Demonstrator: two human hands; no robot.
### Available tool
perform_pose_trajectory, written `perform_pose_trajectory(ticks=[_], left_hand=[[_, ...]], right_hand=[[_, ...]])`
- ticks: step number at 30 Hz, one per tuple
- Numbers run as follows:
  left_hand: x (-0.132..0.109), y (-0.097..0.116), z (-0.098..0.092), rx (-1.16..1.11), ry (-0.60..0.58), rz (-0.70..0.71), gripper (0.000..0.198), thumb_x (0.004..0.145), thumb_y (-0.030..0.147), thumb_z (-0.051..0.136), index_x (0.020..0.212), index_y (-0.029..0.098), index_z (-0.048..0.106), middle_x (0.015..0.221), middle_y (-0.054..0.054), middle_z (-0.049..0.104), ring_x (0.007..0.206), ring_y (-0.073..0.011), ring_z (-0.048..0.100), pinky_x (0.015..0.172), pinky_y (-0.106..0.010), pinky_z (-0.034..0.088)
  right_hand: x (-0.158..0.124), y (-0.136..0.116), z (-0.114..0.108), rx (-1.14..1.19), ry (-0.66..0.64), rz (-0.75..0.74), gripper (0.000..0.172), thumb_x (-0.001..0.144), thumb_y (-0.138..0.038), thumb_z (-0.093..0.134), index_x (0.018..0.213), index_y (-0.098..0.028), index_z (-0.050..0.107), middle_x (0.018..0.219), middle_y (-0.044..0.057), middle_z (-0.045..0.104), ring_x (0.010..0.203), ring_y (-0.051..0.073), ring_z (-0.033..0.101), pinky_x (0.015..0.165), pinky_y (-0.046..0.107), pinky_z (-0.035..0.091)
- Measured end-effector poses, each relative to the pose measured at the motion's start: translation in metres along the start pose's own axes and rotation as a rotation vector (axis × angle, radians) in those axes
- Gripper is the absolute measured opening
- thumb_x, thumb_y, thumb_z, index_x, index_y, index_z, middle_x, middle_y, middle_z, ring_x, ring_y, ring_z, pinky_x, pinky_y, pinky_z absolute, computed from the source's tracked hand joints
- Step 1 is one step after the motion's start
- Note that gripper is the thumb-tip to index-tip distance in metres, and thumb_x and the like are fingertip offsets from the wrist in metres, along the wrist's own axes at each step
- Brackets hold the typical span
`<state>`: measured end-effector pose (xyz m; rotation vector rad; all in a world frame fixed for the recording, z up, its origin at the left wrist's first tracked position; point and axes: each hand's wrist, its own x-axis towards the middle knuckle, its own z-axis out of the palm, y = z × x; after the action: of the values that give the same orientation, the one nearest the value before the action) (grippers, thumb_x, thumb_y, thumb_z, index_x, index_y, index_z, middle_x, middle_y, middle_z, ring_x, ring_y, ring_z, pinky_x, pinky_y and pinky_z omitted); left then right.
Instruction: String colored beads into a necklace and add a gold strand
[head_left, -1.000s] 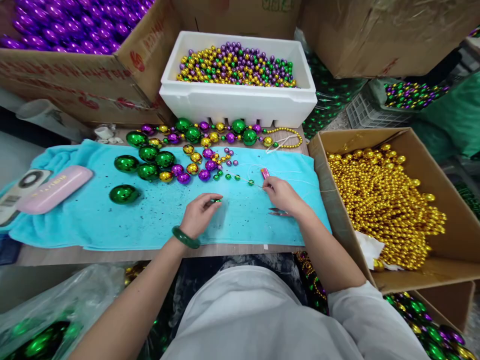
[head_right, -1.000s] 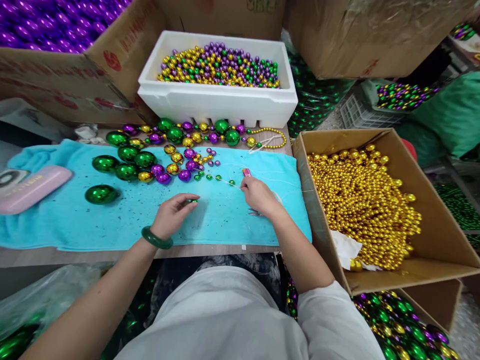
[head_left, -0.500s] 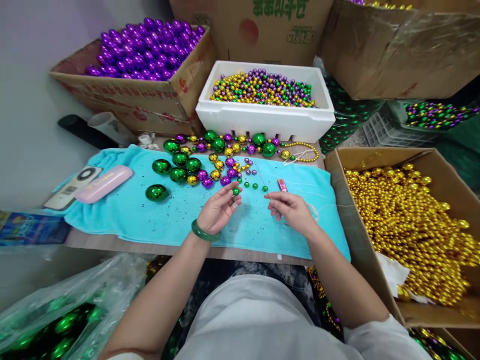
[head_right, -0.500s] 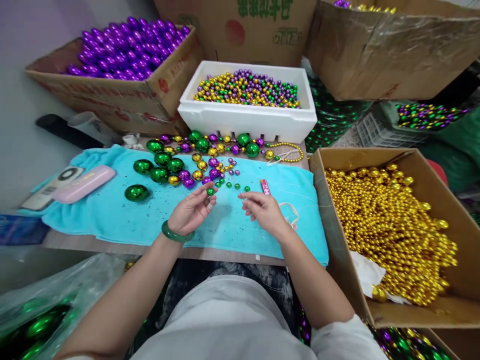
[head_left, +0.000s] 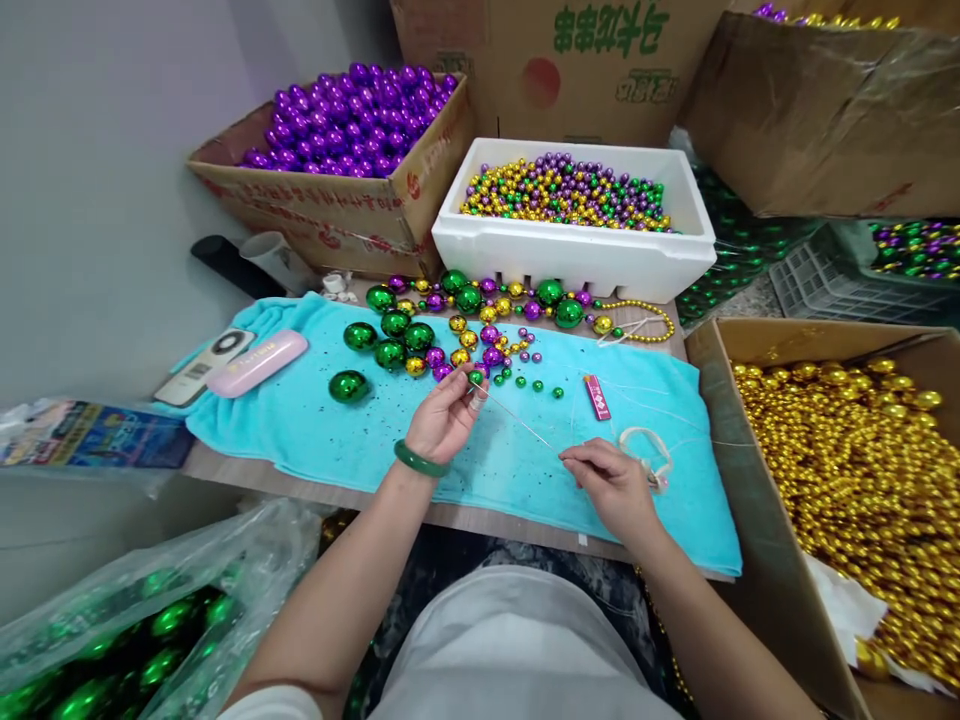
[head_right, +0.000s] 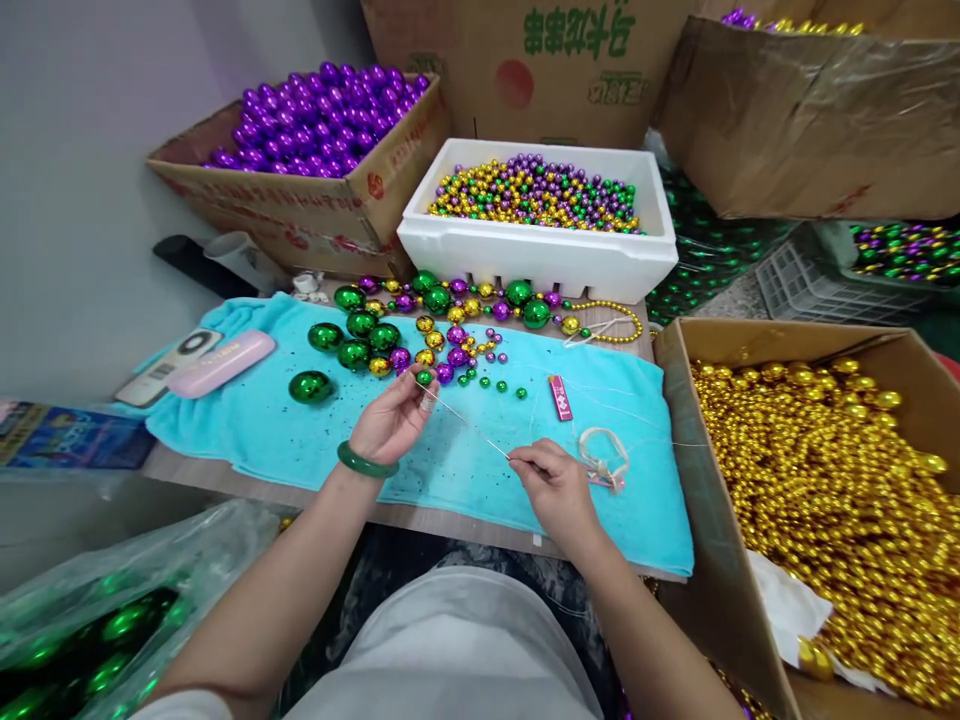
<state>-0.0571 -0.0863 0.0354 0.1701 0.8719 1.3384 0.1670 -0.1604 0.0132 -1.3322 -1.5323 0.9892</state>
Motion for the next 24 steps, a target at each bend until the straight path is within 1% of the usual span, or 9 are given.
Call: perform_pose_trajectory(ticks=[3,10,16,19,21,24], left_hand=[[0.003,-0.001,0.0,-0.024,0.027,0.022,0.018,0.086,0.004,0.049,0.083,0.011,0.066,0.078,-0.004,0.069,0.074,-0.01,0.067,0.07,-0.018,0.055],[0.006,-0.001,-0.002,-0.072,0.02,0.037,0.016,0.085,0.003,0.051,0.084,0.012,0.064,0.077,-0.003,0.068,0.072,-0.009,0.067,0.071,-0.018,0.056],[0.01,-0.001,-0.005,-0.03,0.039,0.044,0.014,0.081,0.003,0.055,0.084,0.014,0.064,0.077,-0.002,0.067,0.078,-0.0106,0.067,0.073,-0.019,0.055],[0.008,-0.004,-0.004,0.043,-0.002,0.085,0.018,0.075,0.002,0.061,0.087,0.016,0.064,0.08,-0.001,0.067,0.08,-0.0105,0.066,0.075,-0.02,0.053],[0.005,-0.009,-0.003,0.109,-0.051,0.121,0.027,0.07,0.004,0.066,0.093,0.017,0.063,0.082,0.0,0.065,0.08,-0.01,0.065,0.075,-0.021,0.052],[0.003,-0.018,-0.002,0.287,-0.133,0.145,0.038,0.068,0.015,0.072,0.104,0.021,0.062,0.088,0.0,0.063,0.079,-0.0114,0.062,0.073,-0.025,0.052]], right_hand=[[0.002,0.001,0.0,-0.039,0.002,-0.01,0.012,0.079,-0.023,0.063,0.076,-0.022,0.074,0.066,0.002,0.063,0.059,0.014,0.056,0.054,0.026,0.043],[0.005,0.004,0.002,-0.076,0.007,-0.002,0.012,0.079,-0.022,0.062,0.076,-0.022,0.074,0.069,0.002,0.065,0.06,0.014,0.057,0.056,0.026,0.044],[0.006,0.008,0.005,-0.076,0.01,0.021,0.012,0.079,-0.023,0.062,0.075,-0.02,0.073,0.066,0.002,0.062,0.06,0.014,0.055,0.055,0.025,0.042],[0.007,0.01,0.007,-0.088,0.02,0.04,0.012,0.079,-0.022,0.061,0.075,-0.02,0.073,0.067,0.002,0.062,0.062,0.014,0.055,0.057,0.025,0.043],[0.008,0.012,0.01,-0.075,0.031,0.053,0.012,0.079,-0.022,0.061,0.075,-0.02,0.072,0.068,0.002,0.063,0.064,0.014,0.056,0.06,0.026,0.044],[0.01,0.018,0.016,0.005,0.068,0.093,0.011,0.078,-0.023,0.061,0.076,-0.02,0.072,0.069,0.002,0.063,0.062,0.013,0.056,0.057,0.026,0.044]])
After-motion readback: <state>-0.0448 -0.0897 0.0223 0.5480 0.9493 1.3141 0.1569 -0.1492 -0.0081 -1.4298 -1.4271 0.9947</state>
